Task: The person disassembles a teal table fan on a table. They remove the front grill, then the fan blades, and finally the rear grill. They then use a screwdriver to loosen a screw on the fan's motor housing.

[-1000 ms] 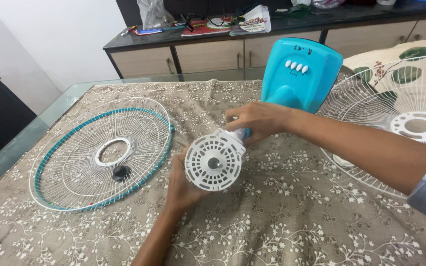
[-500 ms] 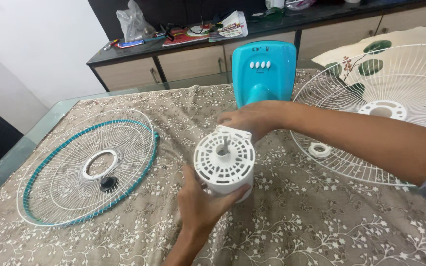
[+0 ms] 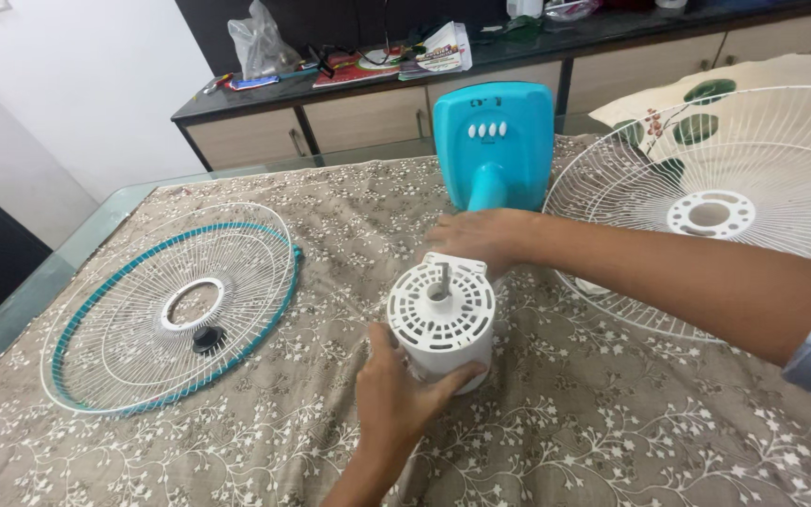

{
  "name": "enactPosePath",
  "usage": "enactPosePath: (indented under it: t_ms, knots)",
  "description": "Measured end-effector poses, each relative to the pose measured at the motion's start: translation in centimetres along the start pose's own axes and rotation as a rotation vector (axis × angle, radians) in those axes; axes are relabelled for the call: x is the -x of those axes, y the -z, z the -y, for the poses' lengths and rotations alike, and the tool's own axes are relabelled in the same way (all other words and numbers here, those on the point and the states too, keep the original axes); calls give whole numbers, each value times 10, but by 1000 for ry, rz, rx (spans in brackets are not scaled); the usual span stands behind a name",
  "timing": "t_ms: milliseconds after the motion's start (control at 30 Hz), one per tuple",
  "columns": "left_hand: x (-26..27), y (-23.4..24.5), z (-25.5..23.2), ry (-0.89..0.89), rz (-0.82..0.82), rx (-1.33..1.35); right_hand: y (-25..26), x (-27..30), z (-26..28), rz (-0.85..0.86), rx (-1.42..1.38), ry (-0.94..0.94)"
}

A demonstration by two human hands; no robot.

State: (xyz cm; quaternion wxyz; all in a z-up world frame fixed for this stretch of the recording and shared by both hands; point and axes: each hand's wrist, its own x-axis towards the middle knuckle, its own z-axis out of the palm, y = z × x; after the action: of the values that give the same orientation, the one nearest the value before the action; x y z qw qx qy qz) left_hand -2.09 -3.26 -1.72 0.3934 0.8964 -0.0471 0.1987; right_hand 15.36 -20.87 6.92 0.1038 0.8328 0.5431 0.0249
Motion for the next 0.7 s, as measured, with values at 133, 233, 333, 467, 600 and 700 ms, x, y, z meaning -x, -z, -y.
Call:
enactPosePath:
  t_ms: [133,233,333,467,600,700]
  knots:
    - [6,25,23,-157,-20,-32,28,29,8,-374,70,-51]
    - [-3,39,29,-233,-88,-6,45,71,21,-456,-166,-363]
    - [-19,44,17,-358,-144,-8,47,92,43,-519,-401,-543]
    - [-50,48,-14,-625,-113,12,23,86,85,-681,-686,-759]
    - [-86,59,-39,-603,14,25,-4,74,114,-885,-584,-493]
    - [-104,73,-44,-501,234,78,-11,71,120,-893,-597,-423]
